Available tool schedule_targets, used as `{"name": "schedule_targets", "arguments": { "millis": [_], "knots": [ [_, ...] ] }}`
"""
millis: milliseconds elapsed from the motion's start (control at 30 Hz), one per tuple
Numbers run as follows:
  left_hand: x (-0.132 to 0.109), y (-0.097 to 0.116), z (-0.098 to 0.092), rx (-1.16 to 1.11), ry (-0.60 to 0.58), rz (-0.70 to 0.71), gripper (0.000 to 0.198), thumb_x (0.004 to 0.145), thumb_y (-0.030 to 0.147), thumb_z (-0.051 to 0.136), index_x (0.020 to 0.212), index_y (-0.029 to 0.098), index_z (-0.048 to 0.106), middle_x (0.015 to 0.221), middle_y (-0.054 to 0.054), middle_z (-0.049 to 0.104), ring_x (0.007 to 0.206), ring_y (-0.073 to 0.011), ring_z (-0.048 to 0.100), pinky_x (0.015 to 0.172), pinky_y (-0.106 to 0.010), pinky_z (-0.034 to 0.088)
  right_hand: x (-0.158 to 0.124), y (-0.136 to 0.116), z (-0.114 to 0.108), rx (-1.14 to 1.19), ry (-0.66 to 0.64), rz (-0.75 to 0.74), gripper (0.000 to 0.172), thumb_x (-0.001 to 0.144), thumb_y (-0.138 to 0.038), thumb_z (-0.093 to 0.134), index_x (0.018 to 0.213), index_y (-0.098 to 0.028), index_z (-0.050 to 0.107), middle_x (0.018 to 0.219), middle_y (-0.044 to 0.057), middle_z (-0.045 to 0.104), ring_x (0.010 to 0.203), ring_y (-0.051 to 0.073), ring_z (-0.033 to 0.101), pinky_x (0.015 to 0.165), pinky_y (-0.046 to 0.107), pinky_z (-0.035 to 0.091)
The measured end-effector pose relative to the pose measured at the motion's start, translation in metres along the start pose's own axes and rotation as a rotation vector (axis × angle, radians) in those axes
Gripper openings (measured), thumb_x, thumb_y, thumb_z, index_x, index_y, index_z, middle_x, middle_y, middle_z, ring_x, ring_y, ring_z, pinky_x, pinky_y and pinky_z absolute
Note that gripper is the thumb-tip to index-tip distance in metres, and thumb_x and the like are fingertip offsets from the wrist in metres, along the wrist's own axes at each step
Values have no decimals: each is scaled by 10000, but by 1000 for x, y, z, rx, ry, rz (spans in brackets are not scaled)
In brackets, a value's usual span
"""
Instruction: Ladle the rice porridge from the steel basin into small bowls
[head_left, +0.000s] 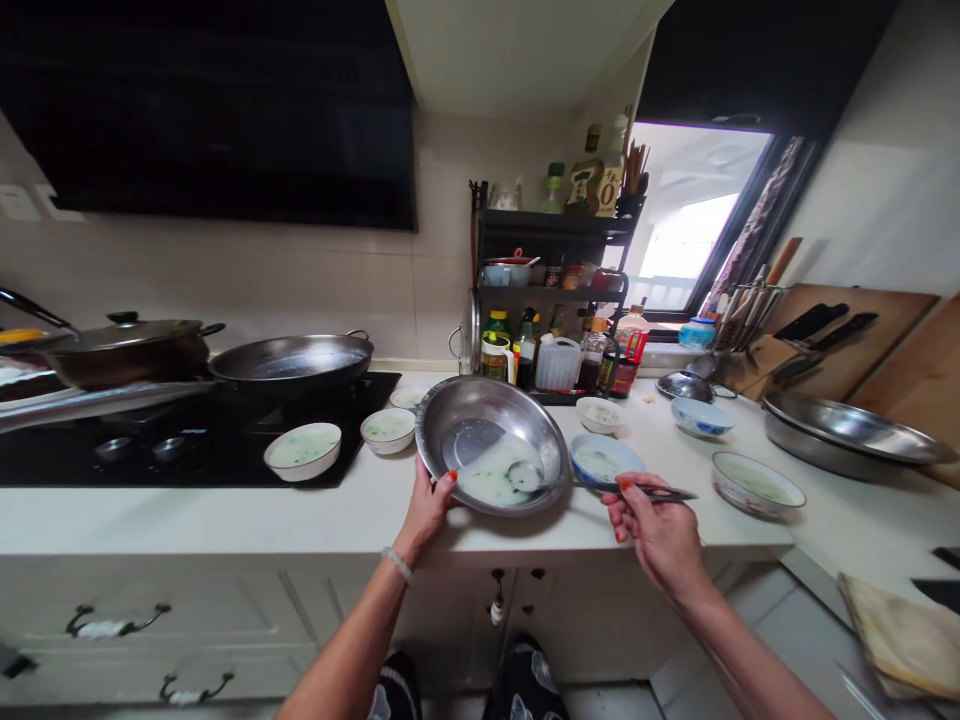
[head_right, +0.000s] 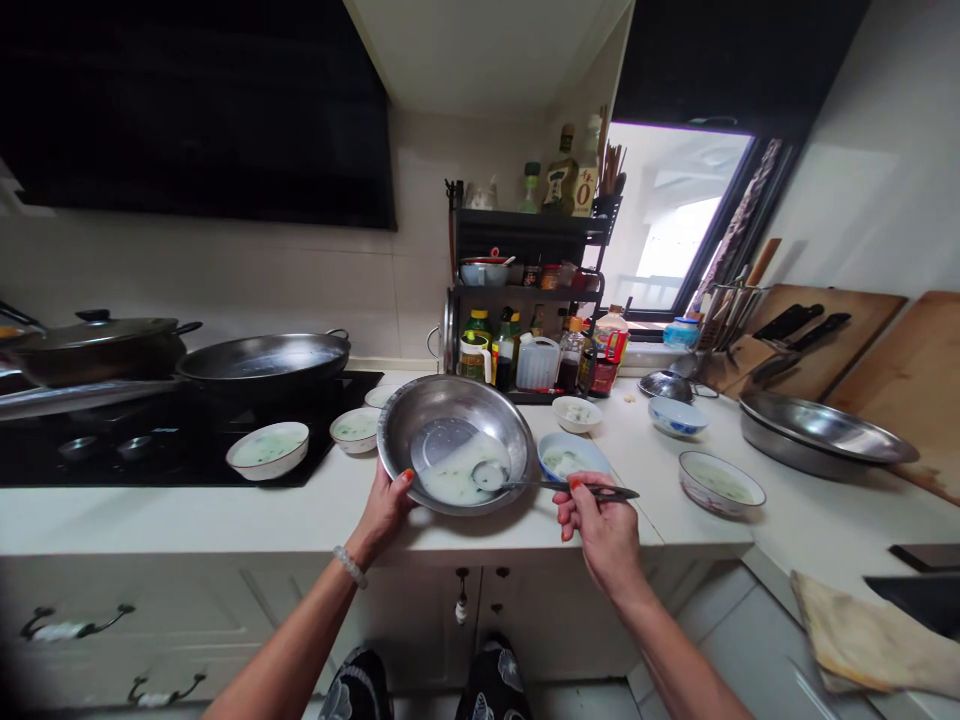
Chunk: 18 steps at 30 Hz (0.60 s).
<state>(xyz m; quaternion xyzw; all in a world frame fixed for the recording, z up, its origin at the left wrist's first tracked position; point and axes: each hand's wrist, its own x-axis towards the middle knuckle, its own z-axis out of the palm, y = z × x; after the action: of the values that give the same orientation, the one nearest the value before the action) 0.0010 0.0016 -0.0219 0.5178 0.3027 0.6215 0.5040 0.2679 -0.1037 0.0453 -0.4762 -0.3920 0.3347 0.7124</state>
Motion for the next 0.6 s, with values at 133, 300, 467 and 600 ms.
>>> {"name": "schedule_targets", "arguments": {
  "millis": [133, 300, 467, 600],
  "knots": [
    [0, 1, 0, -42, -16, -41, 867, 794, 449, 638, 1497, 299, 155, 1449, -131, 394, 1132, -296, 548, 735, -349, 578, 0, -1, -3, -11, -9, -19, 414, 647, -458, 787, 854, -171, 572, 605, 32, 671, 440, 124, 560, 336, 217, 441],
    [-1, 2, 0, -46, -28, -59, 876, 800, 440, 632, 1501, 329, 118, 1440, -128, 402, 1095, -287, 568, 693, -346, 585, 1, -1, -5, -16, -8, -30, 408, 647, -466, 781, 844, -173, 577, 595, 23, 656, 440, 130, 563, 330, 220, 437],
    [0, 0, -1, -33, -6, -56, 872, 780, 462, 648, 1493, 334, 164, 1415, -111, 437, 1079, -290, 578, 703, -359, 585, 0, -9, -2, 19, 20, -16, 398, 616, -436, 801, 820, -173, 585, 570, 13, 639, 432, 129, 560, 329, 214, 433],
    [0, -1, -1, -35, 0, -51, 865, 782, 457, 651, 1488, 302, 177, 1438, -128, 408, 1093, -290, 571, 697, -334, 582, 2, -23, -5, 50, 54, -3, 351, 605, -377, 800, 801, -176, 589, 571, 24, 650, 439, 126, 564, 338, 204, 430]
  ]
}}
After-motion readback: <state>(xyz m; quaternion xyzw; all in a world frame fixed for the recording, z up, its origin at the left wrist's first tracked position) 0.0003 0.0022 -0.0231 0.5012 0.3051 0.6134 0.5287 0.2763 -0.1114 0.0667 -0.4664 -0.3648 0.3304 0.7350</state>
